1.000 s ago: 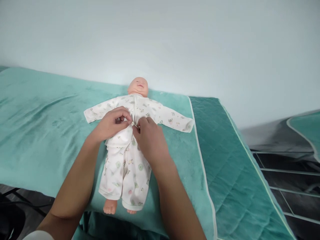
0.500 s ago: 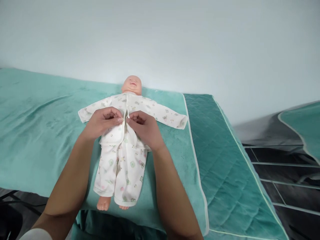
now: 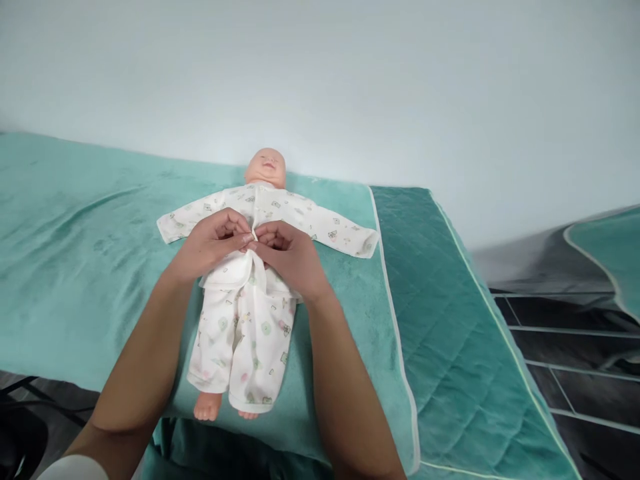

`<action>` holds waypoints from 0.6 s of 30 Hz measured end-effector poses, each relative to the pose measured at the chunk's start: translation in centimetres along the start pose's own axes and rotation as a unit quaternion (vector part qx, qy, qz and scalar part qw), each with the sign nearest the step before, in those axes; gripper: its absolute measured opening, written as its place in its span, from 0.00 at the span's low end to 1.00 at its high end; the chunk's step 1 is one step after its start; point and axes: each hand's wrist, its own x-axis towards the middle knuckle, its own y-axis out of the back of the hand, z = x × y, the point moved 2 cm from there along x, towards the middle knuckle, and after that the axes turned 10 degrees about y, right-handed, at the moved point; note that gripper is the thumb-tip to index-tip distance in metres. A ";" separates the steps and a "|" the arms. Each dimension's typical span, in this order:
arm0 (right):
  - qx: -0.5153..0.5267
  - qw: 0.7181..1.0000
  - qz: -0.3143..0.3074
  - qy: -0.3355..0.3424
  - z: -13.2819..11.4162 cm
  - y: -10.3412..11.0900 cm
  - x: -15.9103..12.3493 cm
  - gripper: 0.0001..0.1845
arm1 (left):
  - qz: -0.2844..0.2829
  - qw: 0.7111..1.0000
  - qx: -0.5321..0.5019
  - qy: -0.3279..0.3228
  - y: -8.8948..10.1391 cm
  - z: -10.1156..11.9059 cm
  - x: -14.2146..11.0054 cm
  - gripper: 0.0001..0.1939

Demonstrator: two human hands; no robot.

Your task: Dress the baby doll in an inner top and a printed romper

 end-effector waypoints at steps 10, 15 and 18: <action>-0.100 0.994 -0.049 0.024 0.1 -0.5 -0.3 0.10 | -0.005 0.999 0.042 0.008 -0.2 0.0 -0.1 0.11; -0.120 0.991 -0.040 0.045 0.5 -0.7 -0.3 0.12 | 0.027 0.997 0.072 0.023 -0.6 0.0 -0.2 0.10; -0.122 0.991 -0.041 0.047 0.6 -0.7 -0.4 0.16 | 0.024 0.997 0.076 0.018 -0.6 0.0 -0.3 0.10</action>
